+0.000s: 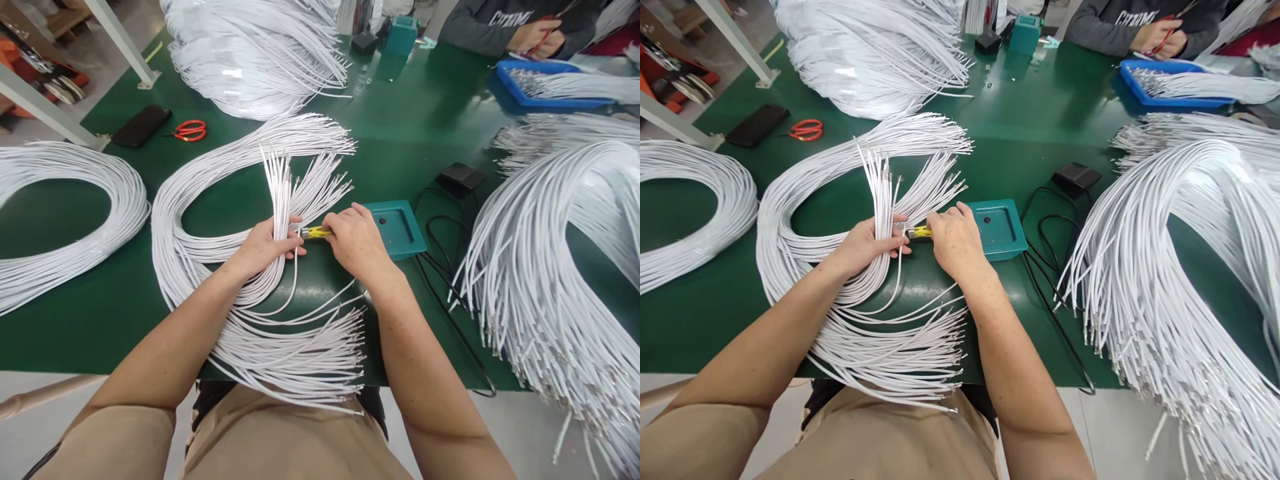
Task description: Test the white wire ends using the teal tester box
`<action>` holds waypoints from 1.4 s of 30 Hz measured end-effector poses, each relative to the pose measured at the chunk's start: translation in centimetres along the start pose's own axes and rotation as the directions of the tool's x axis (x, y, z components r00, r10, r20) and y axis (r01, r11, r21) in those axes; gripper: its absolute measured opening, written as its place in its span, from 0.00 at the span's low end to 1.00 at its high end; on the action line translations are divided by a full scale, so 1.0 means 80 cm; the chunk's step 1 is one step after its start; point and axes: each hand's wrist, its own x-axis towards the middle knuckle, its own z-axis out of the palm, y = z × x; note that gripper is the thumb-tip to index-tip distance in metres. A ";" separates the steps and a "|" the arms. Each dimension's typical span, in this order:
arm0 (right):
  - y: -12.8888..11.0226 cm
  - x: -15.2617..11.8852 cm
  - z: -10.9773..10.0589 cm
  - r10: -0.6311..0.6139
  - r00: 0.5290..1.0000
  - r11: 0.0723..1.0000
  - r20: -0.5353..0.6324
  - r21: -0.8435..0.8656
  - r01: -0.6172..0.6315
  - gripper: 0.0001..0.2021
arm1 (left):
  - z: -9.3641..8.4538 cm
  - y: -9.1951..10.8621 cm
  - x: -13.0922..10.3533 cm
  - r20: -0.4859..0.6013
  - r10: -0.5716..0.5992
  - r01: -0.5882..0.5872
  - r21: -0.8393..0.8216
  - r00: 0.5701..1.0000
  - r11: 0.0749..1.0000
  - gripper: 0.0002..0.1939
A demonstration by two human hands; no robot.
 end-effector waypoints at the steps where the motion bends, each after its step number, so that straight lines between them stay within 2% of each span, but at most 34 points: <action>1: 0.000 0.000 0.000 -0.002 1.000 1.000 -0.006 -0.004 0.002 0.08 | 0.000 0.000 0.000 0.001 -0.009 0.009 0.012 1.000 1.000 0.26; 9: -0.002 0.004 0.006 0.018 0.999 1.000 -0.049 -0.017 -0.019 0.08 | 0.007 -0.001 0.001 -0.047 -0.074 0.079 0.107 0.996 0.991 0.25; 12: -0.002 0.002 0.003 0.016 0.999 1.000 -0.034 -0.026 -0.017 0.07 | 0.009 -0.002 0.001 -0.043 -0.079 0.084 0.131 0.996 0.988 0.25; 14: 0.000 -0.002 0.001 0.034 0.997 0.998 -0.066 -0.046 -0.037 0.06 | 0.009 -0.004 0.002 -0.039 -0.083 0.087 0.133 0.996 0.987 0.25; 16: 0.006 -0.006 0.000 0.132 0.979 0.986 -0.157 -0.082 -0.146 0.08 | 0.008 -0.004 0.001 -0.037 -0.086 0.090 0.124 0.996 0.988 0.26; 18: 0.013 -0.009 0.003 0.266 0.932 0.948 -0.246 -0.110 -0.300 0.12 | 0.005 -0.004 0.001 -0.034 -0.087 0.090 0.116 0.996 0.989 0.27; 20: 0.021 -0.011 0.009 0.323 0.907 0.923 -0.271 -0.123 -0.365 0.15 | 0.000 -0.004 0.001 -0.021 -0.088 0.090 0.109 0.996 0.990 0.27; 24: 0.024 -0.011 0.011 0.298 0.913 0.940 -0.278 -0.082 -0.331 0.15 | -0.013 -0.003 0.000 0.008 -0.073 0.073 0.032 0.997 0.997 0.29; 26: 0.014 -0.010 0.002 0.280 0.913 0.957 -0.297 0.013 -0.289 0.13 | -0.019 -0.003 0.000 0.019 -0.047 0.047 -0.029 0.999 0.998 0.32; 28: -0.005 -0.011 -0.011 0.200 0.944 0.973 -0.261 0.170 -0.160 0.12 | -0.022 -0.003 0.001 0.036 -0.029 0.031 -0.061 0.999 0.998 0.32; 29: -0.018 -0.012 -0.017 0.126 0.969 0.962 -0.212 0.263 -0.067 0.12 | -0.023 -0.003 0.001 0.043 -0.021 0.024 -0.064 0.999 0.998 0.30; 30: -0.032 -0.013 -0.021 -0.007 0.990 0.939 -0.137 0.341 0.054 0.12 | -0.024 -0.003 0.001 0.050 -0.016 0.019 -0.062 0.999 0.998 0.27; 31: -0.047 -0.015 -0.023 -0.157 0.985 0.906 -0.073 0.385 0.173 0.13 | -0.024 -0.003 0.001 0.057 -0.019 0.022 -0.063 0.998 0.998 0.24; 33: -0.075 -0.022 -0.018 -0.370 0.927 0.873 0.063 0.365 0.324 0.14 | -0.022 -0.001 -0.001 0.065 -0.044 0.049 -0.087 0.997 0.995 0.20; 35: -0.099 -0.030 -0.005 -0.423 0.898 0.889 0.119 0.248 0.386 0.09 | -0.019 0.001 -0.003 0.061 -0.067 0.074 -0.118 0.996 0.990 0.22; 37: -0.113 -0.038 0.008 -0.388 0.895 0.901 0.219 0.297 0.317 0.04 | -0.017 0.004 -0.004 0.037 -0.064 0.068 -0.120 0.997 0.990 0.23; 39: -0.116 -0.042 0.014 -0.327 0.888 0.880 0.323 0.445 0.162 0.03 | -0.016 0.005 -0.004 0.012 -0.038 0.039 -0.090 0.999 0.995 0.22; 41: -0.104 -0.041 0.008 -0.258 0.908 0.821 0.330 0.570 0.026 0.09 | -0.017 0.003 -0.003 -0.002 -0.020 0.020 -0.048 1.000 0.999 0.22; 42: -0.094 -0.038 0.002 -0.185 0.941 0.789 0.285 0.614 -0.031 0.11 | -0.018 0.001 -0.003 0.002 -0.018 0.018 -0.030 1.000 0.999 0.22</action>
